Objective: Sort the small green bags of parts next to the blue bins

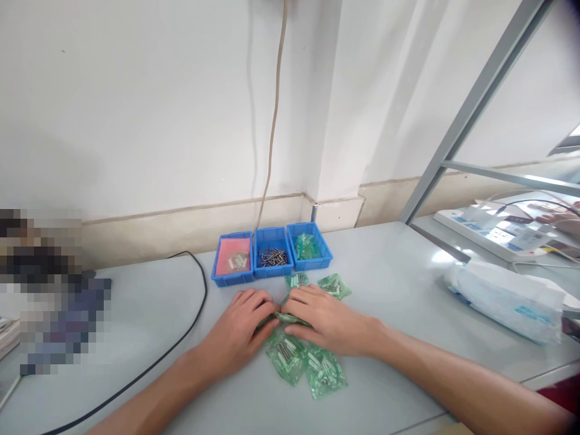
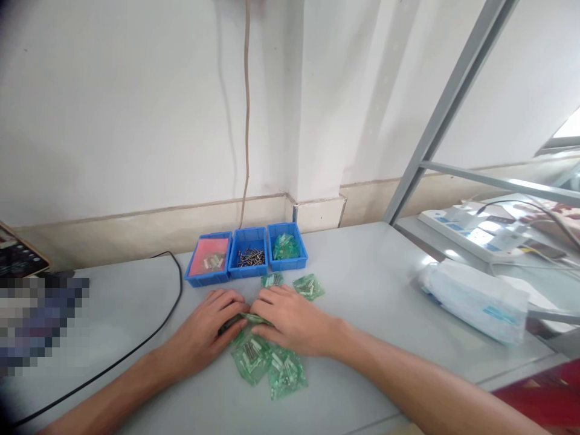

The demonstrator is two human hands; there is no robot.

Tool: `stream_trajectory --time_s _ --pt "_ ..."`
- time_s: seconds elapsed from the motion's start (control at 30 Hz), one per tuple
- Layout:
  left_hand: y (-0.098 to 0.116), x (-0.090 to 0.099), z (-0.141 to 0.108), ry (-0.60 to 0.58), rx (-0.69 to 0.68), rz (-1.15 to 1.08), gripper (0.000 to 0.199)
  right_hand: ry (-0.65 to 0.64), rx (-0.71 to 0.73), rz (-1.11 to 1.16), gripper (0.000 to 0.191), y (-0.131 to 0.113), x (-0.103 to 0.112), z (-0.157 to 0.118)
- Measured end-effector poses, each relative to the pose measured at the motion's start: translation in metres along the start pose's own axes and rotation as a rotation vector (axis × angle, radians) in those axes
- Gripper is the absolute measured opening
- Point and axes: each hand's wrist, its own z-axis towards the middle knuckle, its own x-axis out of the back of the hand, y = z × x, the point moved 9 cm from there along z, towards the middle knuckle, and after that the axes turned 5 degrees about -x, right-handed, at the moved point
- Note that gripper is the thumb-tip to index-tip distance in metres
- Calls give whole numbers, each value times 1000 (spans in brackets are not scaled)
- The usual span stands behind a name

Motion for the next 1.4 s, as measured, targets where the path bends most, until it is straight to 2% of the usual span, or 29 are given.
stream_trajectory --time_s 1.4 --pt "-3 -2 0 -11 18 -16 10 -1 -4 -20 17 0 -1 0"
